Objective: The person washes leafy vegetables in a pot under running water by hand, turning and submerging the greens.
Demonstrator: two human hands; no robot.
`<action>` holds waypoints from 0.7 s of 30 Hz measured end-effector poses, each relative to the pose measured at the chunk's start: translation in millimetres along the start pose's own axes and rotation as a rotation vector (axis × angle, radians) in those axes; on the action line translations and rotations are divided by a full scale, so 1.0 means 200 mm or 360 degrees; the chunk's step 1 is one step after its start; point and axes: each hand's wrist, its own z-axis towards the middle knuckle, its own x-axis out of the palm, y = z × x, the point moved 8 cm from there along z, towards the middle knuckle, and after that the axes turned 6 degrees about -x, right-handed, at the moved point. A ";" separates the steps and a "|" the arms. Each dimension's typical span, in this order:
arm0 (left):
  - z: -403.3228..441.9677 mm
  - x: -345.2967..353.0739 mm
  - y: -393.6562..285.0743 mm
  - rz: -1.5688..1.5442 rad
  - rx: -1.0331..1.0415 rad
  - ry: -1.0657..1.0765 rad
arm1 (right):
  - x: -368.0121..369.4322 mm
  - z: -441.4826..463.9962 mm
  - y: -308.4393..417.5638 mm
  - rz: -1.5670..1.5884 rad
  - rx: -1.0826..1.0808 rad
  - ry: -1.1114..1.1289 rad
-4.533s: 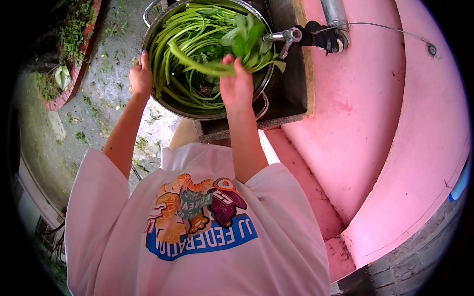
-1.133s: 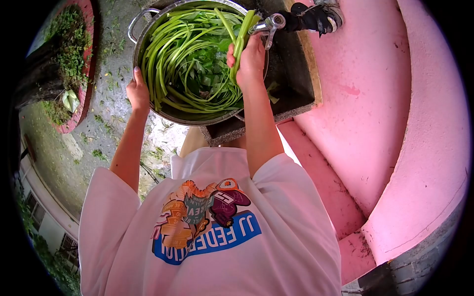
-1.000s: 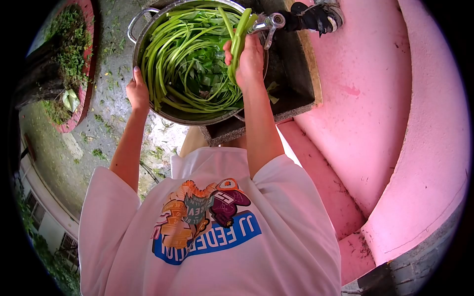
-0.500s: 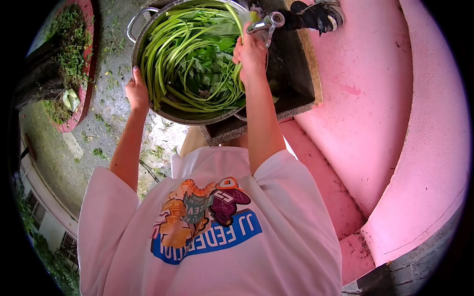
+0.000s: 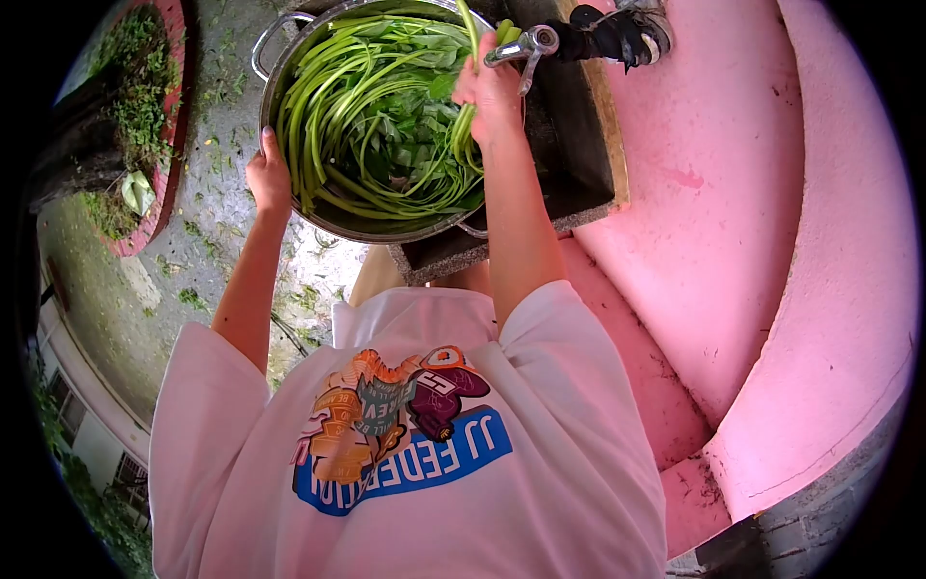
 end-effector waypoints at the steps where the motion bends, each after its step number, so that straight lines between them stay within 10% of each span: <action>1: 0.00 0.00 0.00 -0.0002 0.0000 -0.0001 | 0.02 -0.01 -0.01 -0.0001 -0.0001 0.0002; 16: -0.02 0.00 0.00 -0.0029 -0.0063 0.0061 | 0.61 -0.56 0.56 -0.1063 -0.0634 0.0663; 21: -0.03 -0.02 -0.04 0.0008 -0.0037 0.0035 | 0.60 -0.62 0.04 -0.1653 -0.0650 0.0677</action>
